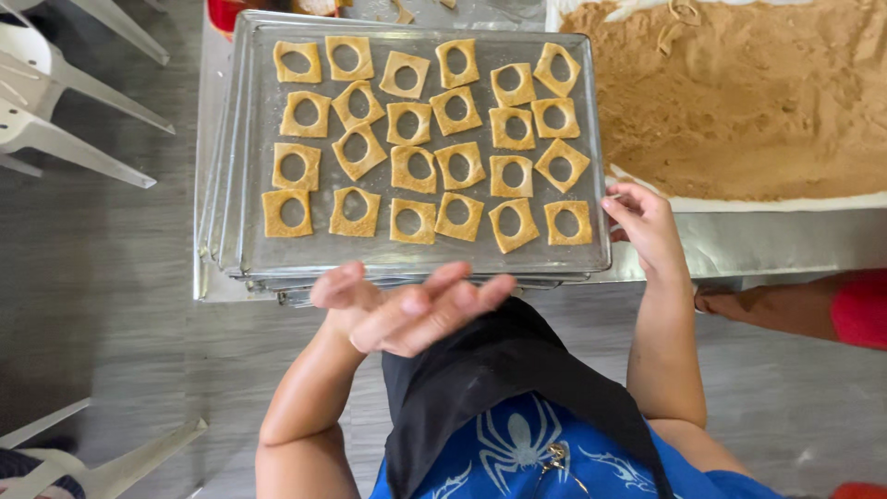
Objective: The person places square dough pieces onto a baking tray, carries the tray to a rack, and then coats similar dough pieces in a bed of brown crumbs by hand before arranging them on another tray.
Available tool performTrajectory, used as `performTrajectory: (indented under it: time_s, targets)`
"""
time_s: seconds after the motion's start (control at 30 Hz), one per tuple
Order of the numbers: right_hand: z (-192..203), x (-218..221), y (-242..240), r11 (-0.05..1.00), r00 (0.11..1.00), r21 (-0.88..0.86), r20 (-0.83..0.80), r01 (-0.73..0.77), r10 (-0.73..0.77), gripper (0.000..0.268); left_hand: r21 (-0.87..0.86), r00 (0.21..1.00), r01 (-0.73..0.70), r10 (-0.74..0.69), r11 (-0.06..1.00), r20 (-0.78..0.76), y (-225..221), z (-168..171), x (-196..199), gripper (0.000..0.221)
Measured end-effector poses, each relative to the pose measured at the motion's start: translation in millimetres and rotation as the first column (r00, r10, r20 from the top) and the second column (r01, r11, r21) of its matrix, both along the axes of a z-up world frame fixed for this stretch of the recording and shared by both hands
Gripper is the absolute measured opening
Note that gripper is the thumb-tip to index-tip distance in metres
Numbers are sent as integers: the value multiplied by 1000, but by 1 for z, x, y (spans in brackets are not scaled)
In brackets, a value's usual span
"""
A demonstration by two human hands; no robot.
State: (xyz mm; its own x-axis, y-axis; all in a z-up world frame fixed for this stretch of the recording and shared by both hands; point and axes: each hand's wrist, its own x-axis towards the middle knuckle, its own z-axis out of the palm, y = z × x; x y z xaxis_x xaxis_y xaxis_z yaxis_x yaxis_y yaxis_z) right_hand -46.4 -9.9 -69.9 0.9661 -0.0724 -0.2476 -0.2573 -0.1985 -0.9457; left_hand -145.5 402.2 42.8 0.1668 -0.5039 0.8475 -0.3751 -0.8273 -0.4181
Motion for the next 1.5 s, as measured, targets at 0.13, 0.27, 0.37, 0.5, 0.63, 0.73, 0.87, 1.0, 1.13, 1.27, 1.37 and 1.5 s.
performTrajectory:
  time_s: [0.13, 0.27, 0.37, 0.5, 0.63, 0.73, 0.87, 1.0, 1.13, 1.27, 1.37, 1.5]
  targets:
    - [-11, -7, -1, 998, 997, 66, -80, 16, -11, 21, 32, 999, 18, -20, 999, 42, -2, 8, -2, 55]
    - [-18, -7, -1, 985, 992, 170, -121, 40, -20, 21, 17, 999, 31, -32, 999, 41, -2, 9, 1, 58]
    - [-24, -5, -1, 975, 997, 218, -81, 27, -9, 22, -10, 997, 57, -56, 998, 47, -3, 11, 0, 55]
    - [-27, -4, -1, 963, 996, 264, -91, 47, -23, 23, -66, 991, 98, -92, 993, 92, -8, 15, 1, 51]
    - [-30, -4, -2, 940, 997, 339, -77, 47, -22, 24, -52, 983, 93, -84, 994, 166, -10, 20, 4, 47]
    - [-34, -6, -2, 889, 997, 455, -68, 54, -26, 24, -101, 987, 158, -154, 982, 53, -9, 6, 4, 34]
    - [-41, -14, -1, 855, 998, 517, -10, 52, -55, 29, -347, 988, 62, -107, 936, -112, 4, -34, 2, 24]
    - [-39, -28, -14, 883, 999, 468, -3, 37, -40, 38, -592, 921, -242, -9, 769, -389, 33, -77, -26, 21]
    - [-34, -24, -19, 900, 999, 435, -46, 31, -13, 57, -844, 809, -465, -260, 267, -528, 53, -135, -54, 28]
    - [-12, -12, -9, 848, 994, 529, -69, -39, 89, 89, -852, 676, -415, -735, -319, -54, 58, -168, -69, 30]
    - [-15, 9, 3, 746, 996, 665, -36, -39, 84, 92, -836, 706, -346, -705, -426, 67, 34, -170, -72, 24]
    - [-21, 28, 11, 520, 977, 842, 35, -144, 212, 87, -643, 786, -268, -549, -718, 285, 14, -164, -44, 27]
